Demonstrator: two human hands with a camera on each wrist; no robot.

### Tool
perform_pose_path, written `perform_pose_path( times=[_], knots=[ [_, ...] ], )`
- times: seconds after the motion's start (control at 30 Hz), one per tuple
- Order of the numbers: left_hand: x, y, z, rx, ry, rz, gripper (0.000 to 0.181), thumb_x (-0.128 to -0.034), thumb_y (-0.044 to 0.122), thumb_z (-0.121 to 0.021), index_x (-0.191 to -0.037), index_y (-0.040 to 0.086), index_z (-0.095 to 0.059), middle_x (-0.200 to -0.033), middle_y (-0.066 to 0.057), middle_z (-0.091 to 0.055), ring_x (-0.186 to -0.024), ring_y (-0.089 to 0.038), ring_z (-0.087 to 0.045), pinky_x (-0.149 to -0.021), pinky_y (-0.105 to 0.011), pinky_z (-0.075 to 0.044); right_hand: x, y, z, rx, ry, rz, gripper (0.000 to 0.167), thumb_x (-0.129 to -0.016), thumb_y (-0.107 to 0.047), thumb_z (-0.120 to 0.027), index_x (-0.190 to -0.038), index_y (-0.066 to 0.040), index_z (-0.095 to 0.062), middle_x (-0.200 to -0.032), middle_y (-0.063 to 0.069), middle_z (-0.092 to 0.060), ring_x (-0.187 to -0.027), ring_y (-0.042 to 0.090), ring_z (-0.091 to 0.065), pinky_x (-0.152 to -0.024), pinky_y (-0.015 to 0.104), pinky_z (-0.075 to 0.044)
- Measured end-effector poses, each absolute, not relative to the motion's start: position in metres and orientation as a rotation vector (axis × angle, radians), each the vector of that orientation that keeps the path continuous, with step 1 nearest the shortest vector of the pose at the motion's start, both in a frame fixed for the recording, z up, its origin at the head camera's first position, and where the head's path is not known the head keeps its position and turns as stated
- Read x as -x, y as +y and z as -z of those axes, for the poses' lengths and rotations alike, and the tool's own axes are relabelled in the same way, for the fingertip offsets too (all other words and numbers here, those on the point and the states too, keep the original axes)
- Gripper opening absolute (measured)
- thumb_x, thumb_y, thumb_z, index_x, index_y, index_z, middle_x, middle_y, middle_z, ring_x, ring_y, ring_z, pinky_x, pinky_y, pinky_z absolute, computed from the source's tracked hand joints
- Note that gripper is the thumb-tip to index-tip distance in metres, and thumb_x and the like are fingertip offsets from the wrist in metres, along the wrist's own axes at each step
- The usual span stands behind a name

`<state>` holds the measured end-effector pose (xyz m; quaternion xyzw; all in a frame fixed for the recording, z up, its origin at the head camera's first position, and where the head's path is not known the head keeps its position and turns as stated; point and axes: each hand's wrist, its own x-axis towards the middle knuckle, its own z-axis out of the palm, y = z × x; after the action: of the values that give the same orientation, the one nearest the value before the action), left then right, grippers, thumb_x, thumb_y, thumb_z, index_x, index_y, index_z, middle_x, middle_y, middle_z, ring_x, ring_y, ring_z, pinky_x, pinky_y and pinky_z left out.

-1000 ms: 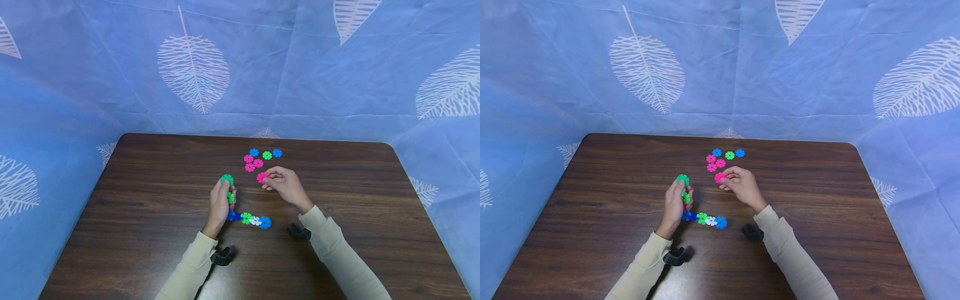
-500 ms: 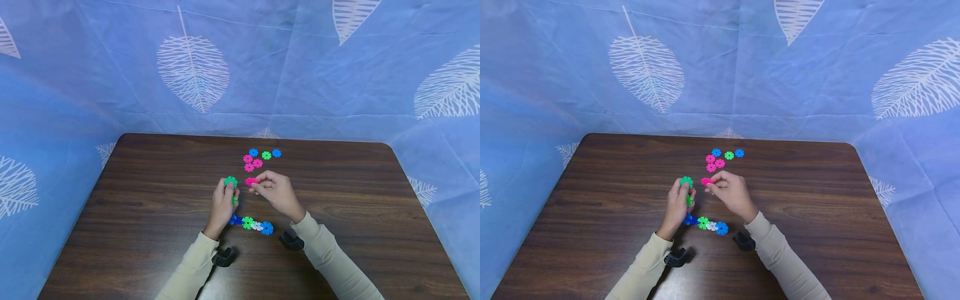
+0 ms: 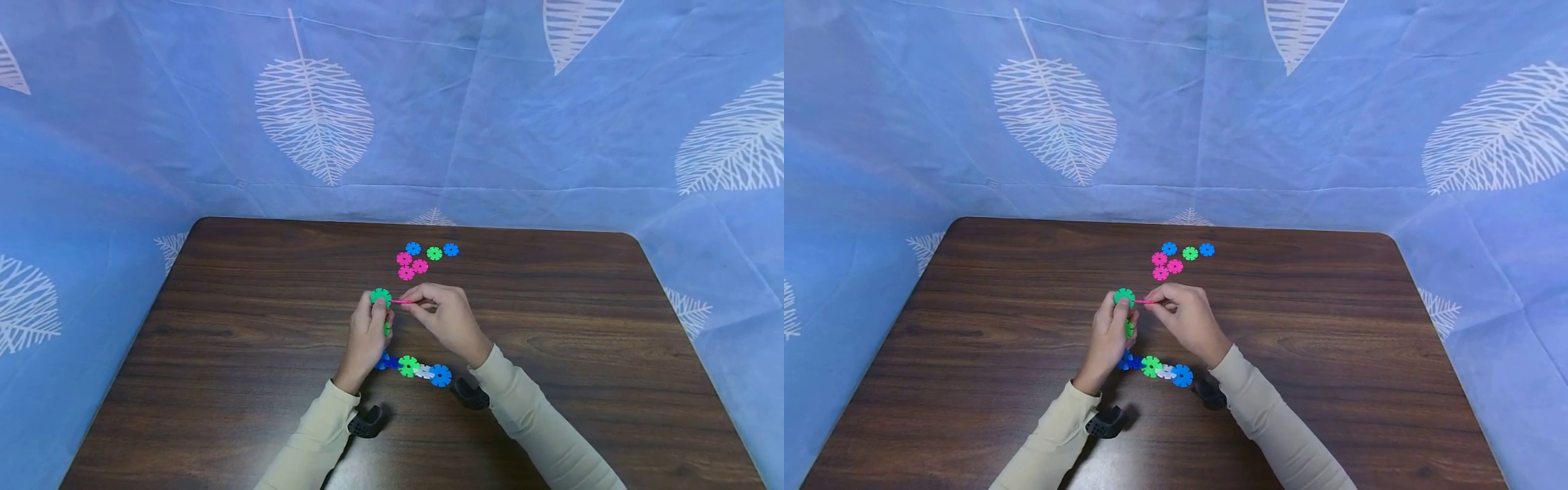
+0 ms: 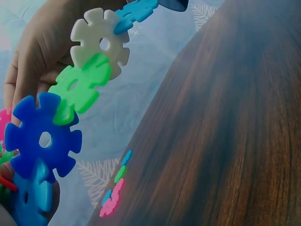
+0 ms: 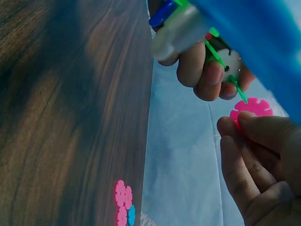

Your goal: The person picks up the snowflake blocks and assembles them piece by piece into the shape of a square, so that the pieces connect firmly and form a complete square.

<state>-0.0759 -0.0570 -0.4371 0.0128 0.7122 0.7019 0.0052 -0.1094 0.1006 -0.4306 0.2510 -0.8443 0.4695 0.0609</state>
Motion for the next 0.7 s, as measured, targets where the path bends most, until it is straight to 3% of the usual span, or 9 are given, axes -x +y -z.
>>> perform_pose_path(
  times=[0.17, 0.33, 0.53, 0.6, 0.7],
  knots=[
    [0.075, -0.056, 0.436, -0.071, 2.294, -2.165, 0.019, -0.1028, 0.008, -0.032, -0.093, -0.004, -0.043, -0.071, -0.021, -0.048, -0.046, -0.004, -0.038, -0.044, -0.014, -0.034, 0.108, 0.098, 0.431, -0.771, -2.534, -1.385, 0.005, -0.082, -0.009, -0.072, -0.087, -0.010, -0.072, -0.094, 0.003, -0.072, -0.087, 0.014, -0.070, -0.071, 0.029, -0.059],
    [0.073, -0.054, 0.432, -0.085, 2.351, -2.094, 0.021, -0.1032, 0.007, -0.030, -0.094, -0.006, -0.043, -0.075, -0.023, -0.050, -0.050, -0.006, -0.040, -0.047, -0.014, -0.037, 0.108, 0.099, 0.434, -0.808, -2.499, -1.319, 0.006, -0.083, -0.008, -0.071, -0.089, -0.008, -0.072, -0.094, 0.003, -0.073, -0.085, 0.015, -0.070, -0.069, 0.025, -0.058],
    [0.070, -0.050, 0.431, -0.133, 2.389, -2.029, 0.023, -0.1029, 0.006, -0.028, -0.092, -0.006, -0.044, -0.072, -0.014, -0.050, -0.050, -0.004, -0.040, -0.048, -0.015, -0.037, 0.107, 0.102, 0.439, -0.857, -2.430, -1.218, 0.008, -0.081, -0.003, -0.071, -0.088, -0.008, -0.071, -0.093, 0.004, -0.073, -0.082, 0.016, -0.070, -0.056, 0.018, -0.049],
    [0.070, -0.050, 0.432, -0.151, 2.388, -2.031, 0.023, -0.1028, 0.005, -0.027, -0.092, -0.007, -0.044, -0.071, -0.011, -0.049, -0.049, -0.003, -0.040, -0.048, -0.015, -0.036, 0.106, 0.101, 0.441, -0.869, -2.402, -1.211, 0.009, -0.080, -0.002, -0.072, -0.087, -0.008, -0.071, -0.092, 0.004, -0.073, -0.083, 0.017, -0.071, -0.058, 0.018, -0.052],
    [0.071, -0.050, 0.432, -0.166, 2.397, -2.039, 0.024, -0.1027, 0.005, -0.027, -0.093, -0.008, -0.045, -0.071, -0.016, -0.050, -0.049, -0.002, -0.039, -0.048, -0.015, -0.036, 0.105, 0.100, 0.442, -0.886, -2.365, -1.222, 0.011, -0.078, 0.000, -0.073, -0.088, -0.006, -0.071, -0.092, 0.006, -0.073, -0.086, 0.018, -0.071, -0.068, 0.024, -0.057]
  ],
)
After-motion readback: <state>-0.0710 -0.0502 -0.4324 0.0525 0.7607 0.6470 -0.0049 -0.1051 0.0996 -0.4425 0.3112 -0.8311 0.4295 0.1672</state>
